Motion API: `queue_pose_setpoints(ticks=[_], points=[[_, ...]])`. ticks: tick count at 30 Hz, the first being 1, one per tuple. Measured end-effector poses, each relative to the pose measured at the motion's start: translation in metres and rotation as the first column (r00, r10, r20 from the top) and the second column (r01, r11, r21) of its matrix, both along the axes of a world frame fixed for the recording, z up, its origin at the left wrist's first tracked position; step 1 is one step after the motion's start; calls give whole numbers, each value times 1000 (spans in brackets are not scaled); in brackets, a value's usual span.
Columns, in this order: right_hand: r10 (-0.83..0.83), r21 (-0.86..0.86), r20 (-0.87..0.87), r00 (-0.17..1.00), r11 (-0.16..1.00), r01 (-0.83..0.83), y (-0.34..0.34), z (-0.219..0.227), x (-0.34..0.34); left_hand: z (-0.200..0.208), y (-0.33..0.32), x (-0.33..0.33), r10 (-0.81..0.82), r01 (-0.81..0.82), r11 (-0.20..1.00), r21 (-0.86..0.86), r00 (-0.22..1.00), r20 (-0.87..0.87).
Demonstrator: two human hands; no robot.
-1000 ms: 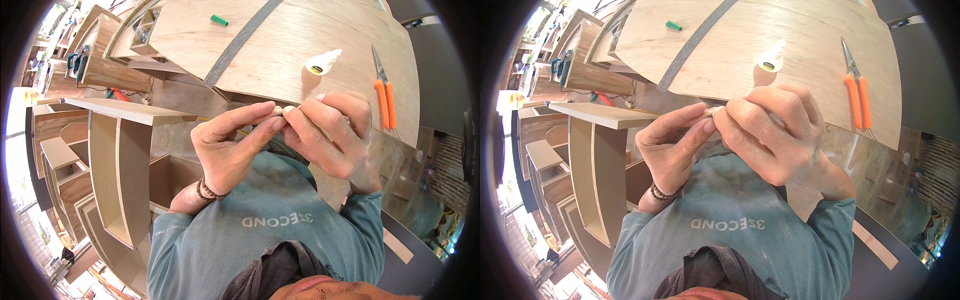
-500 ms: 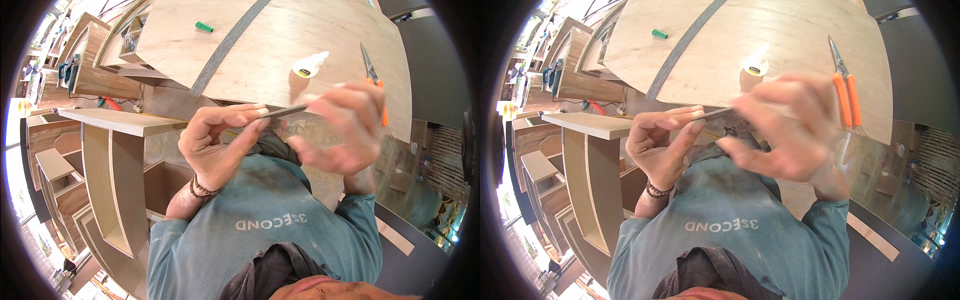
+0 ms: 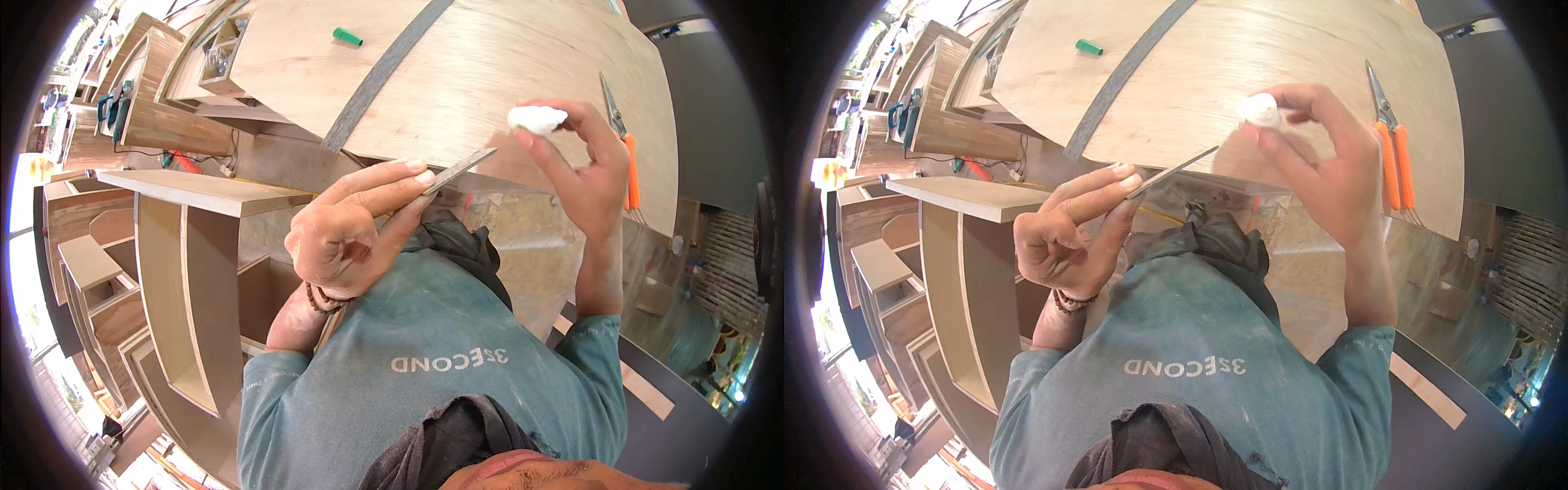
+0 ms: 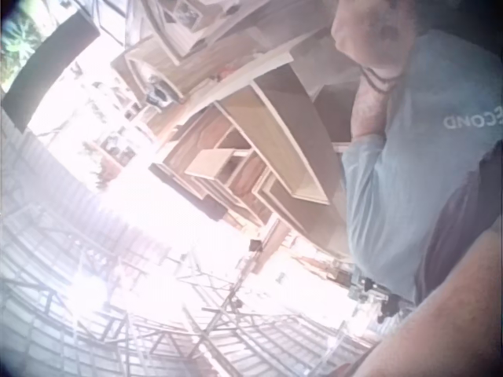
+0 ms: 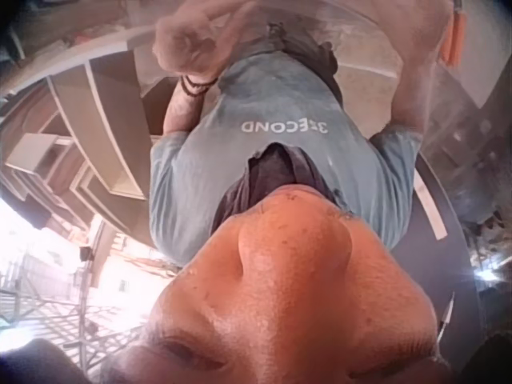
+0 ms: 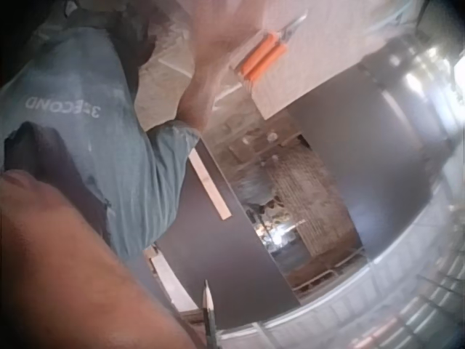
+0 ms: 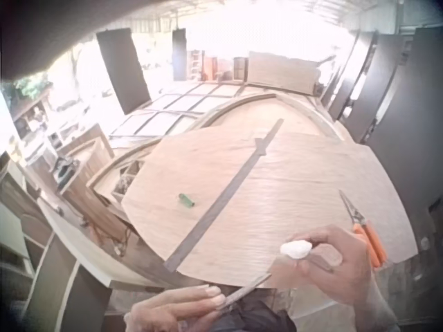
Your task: The person applies glue to small wooden strips and attaches them to the edges of a curved wooden panel. They then position the panel onto a larger wooden structure, aligning it with existing components. The person repeats the gluing and attaching process for additional strips on the panel's edges.
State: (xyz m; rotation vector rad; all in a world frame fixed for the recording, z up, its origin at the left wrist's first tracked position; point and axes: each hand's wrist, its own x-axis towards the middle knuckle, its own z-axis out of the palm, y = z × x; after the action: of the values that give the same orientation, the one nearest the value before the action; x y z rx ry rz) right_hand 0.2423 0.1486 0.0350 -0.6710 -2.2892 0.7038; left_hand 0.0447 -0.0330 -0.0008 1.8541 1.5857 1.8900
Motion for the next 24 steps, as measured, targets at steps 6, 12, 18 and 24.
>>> queue_pose_setpoints(ticks=[6,12,18,24], points=[[205,343,102,974,911,-228,-21,34,3,-4,10,0,61,-50,984,172,997,-56],[177,409,190,966,880,-242,-26,44,4,-4,13,-1,31,-24,978,208,999,-31],[181,444,229,956,855,-268,-21,45,4,4,0,-1,-13,13,1000,23,999,-32],[176,451,252,951,848,-277,-21,43,5,3,-2,0,2,-2,1000,17,1000,-15]])
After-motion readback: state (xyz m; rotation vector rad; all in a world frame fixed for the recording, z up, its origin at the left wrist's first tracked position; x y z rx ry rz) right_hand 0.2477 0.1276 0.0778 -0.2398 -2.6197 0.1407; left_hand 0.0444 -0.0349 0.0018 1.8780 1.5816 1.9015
